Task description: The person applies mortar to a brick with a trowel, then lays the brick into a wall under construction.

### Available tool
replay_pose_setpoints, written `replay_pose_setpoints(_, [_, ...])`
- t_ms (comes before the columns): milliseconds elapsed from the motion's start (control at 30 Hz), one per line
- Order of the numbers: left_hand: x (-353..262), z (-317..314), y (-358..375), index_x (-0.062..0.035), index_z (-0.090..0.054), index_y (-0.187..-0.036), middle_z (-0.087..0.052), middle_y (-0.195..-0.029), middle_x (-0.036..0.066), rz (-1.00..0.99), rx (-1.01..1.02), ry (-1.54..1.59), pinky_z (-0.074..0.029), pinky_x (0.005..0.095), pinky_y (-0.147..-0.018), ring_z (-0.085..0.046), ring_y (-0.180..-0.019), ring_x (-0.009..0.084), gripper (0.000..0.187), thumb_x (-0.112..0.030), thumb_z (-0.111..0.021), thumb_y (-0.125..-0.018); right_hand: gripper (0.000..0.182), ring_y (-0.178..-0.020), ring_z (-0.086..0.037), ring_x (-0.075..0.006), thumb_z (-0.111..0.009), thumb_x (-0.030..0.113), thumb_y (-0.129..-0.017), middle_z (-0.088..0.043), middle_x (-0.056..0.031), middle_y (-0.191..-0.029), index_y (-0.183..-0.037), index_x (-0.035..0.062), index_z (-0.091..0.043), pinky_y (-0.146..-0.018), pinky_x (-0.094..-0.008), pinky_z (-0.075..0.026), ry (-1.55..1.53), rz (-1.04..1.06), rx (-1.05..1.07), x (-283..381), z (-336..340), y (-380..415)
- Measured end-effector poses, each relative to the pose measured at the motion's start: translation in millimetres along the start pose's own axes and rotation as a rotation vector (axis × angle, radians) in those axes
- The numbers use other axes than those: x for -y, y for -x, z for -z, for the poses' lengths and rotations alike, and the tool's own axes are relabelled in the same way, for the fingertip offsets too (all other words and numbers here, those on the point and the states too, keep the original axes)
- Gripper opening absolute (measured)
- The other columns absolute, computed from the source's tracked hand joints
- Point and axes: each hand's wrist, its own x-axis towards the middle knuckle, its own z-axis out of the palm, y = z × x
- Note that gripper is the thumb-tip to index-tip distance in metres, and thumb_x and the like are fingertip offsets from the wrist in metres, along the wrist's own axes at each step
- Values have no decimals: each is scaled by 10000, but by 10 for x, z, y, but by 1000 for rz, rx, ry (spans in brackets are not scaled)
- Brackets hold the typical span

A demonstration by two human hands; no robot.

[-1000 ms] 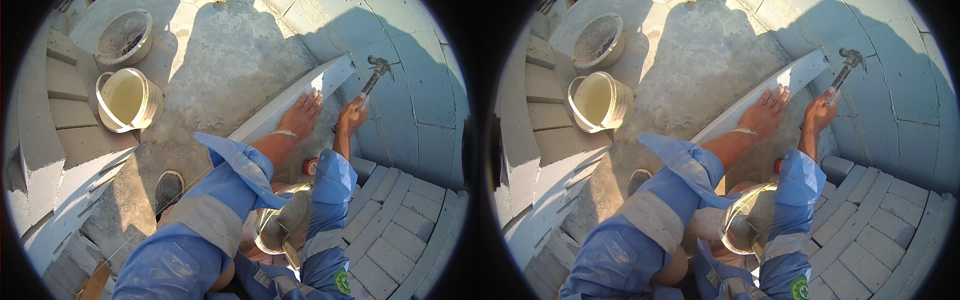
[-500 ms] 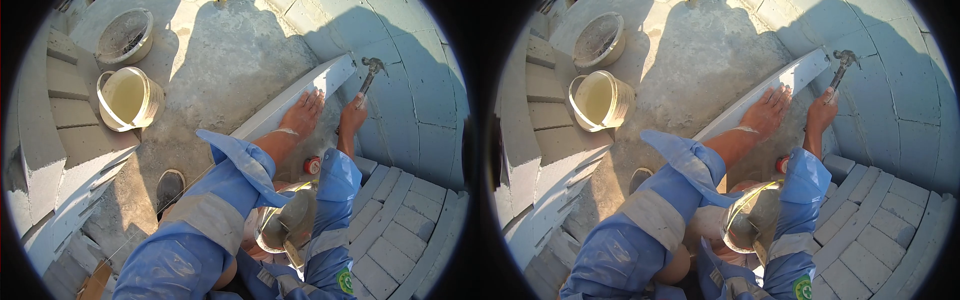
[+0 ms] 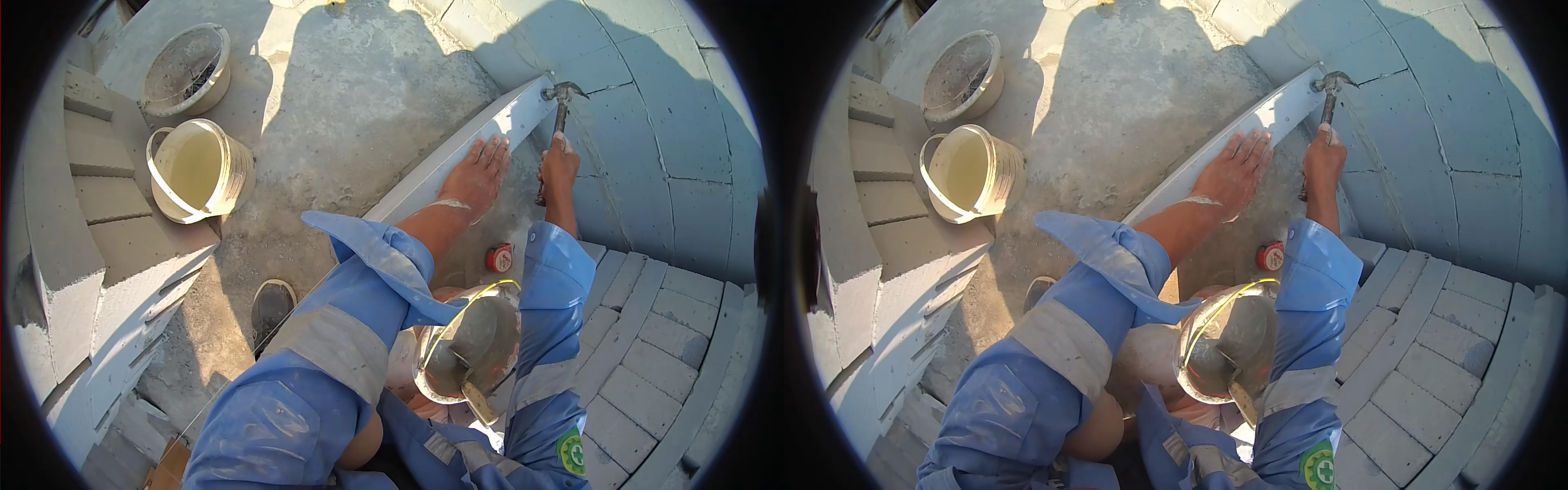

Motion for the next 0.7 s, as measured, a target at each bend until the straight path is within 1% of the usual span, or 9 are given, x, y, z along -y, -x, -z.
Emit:
replay_pose_setpoints(33, [16, -33, -26, 10, -260, -1528, -212, -1614, 184, 4, -5, 16, -128, 455, -1222, -168, -1506, 318, 620, -250, -420, -989, 372, -491, -517, -189, -462, 330, -1036, -559, -70, -663, -944, -2, -603, -458, -355, -423, -149, -78, 55, 91, 35, 96])
replay_pose_setpoints(67, [-7, -77, -19, 10, -258, -1529, -212, -1613, 186, 8, 0, 41, -127, 455, -1221, -168, -1506, 318, 638, -256, -445, -980, 372, -491, -517, -189, -462, 330, -1036, -559, -70, -663, -944, -2, -603, -458, -355, -423, -142, -78, 53, 136, 68, 250])
replay_pose_setpoints(133, [-12, -144, -41, 10, -249, -1531, -209, -1613, 188, 16, -15, 46, -124, 456, -1222, -168, -1505, 318, 671, -260, -482, -963, 344, -430, -405, -76, -473, 352, -1039, -472, -2, -625, -1010, 31, -591, -365, -262, -317, -428, -134, -64, 213, 122, 632])
replay_pose_setpoints(200, [-31, -140, -37, 9, -240, -1534, -206, -1613, 191, 15, -29, 53, -122, 458, -1223, -169, -1505, 318, 705, -264, -518, -946, 374, -443, -410, -76, -481, 381, -1038, -456, 2, -619, -1115, 25, -562, -386, -242, -345, -582, -175, -80, 370, 285, 1117])
replay_pose_setpoints(333, [-2, 107, 6, 20, -239, -1528, -197, -1613, 195, -9, 77, -5, -126, 460, -1223, -169, -1505, 318, 797, -294, -607, -895, 409, -468, -408, -73, -554, 369, -1014, -422, -1, -639, -1208, 9, -542, -407, -215, -337, -761, -109, -203, 521, 469, 2151])
replay_pose_setpoints(400, [43, 187, 64, 25, -244, -1524, -193, -1614, 197, -10, 134, -22, -127, 461, -1224, -167, -1505, 318, 810, -296, -623, -884, 346, -469, -405, -64, -551, 354, -1017, -419, 7, -633, -1118, 24, -543, -399, -209, -331, -731, -70, -222, 384, 522, 2542])
replay_pose_setpoints(500, [-12, 205, 146, 32, -229, -1525, -198, -1612, 193, -36, 123, 51, -135, 471, -1225, -155, -1508, 319, 863, -325, -654, -864, 301, -468, -392, -56, -540, 336, -1023, -419, 13, -628, -1055, 37, -532, -390, -209, -317, -837, -175, -138, 271, 762, 3015])
replay_pose_setpoints(567, [-206, 42, 321, 40, -292, -1499, -289, -1574, 195, -102, -134, 281, -136, 493, -1225, -184, -1501, 318, 820, -338, -651, -867, 286, -469, -379, -50, -518, 319, -1031, -423, 18, -630, -1061, 35, -540, -385, -212, -300, -688, -247, -33, 183, 855, 3336])
replay_pose_setpoints(700, [-485, 354, 1253, 27, -440, -1421, -424, -1492, 188, -95, -192, 260, -237, 468, -1201, -311, -1449, 322, 691, -344, -646, -876, 303, -492, -385, -40, -491, 330, -1034, -459, 18, -656, -1075, 34, -541, -425, -202, -319, -571, -296, 155, -148, 1044, 3769])
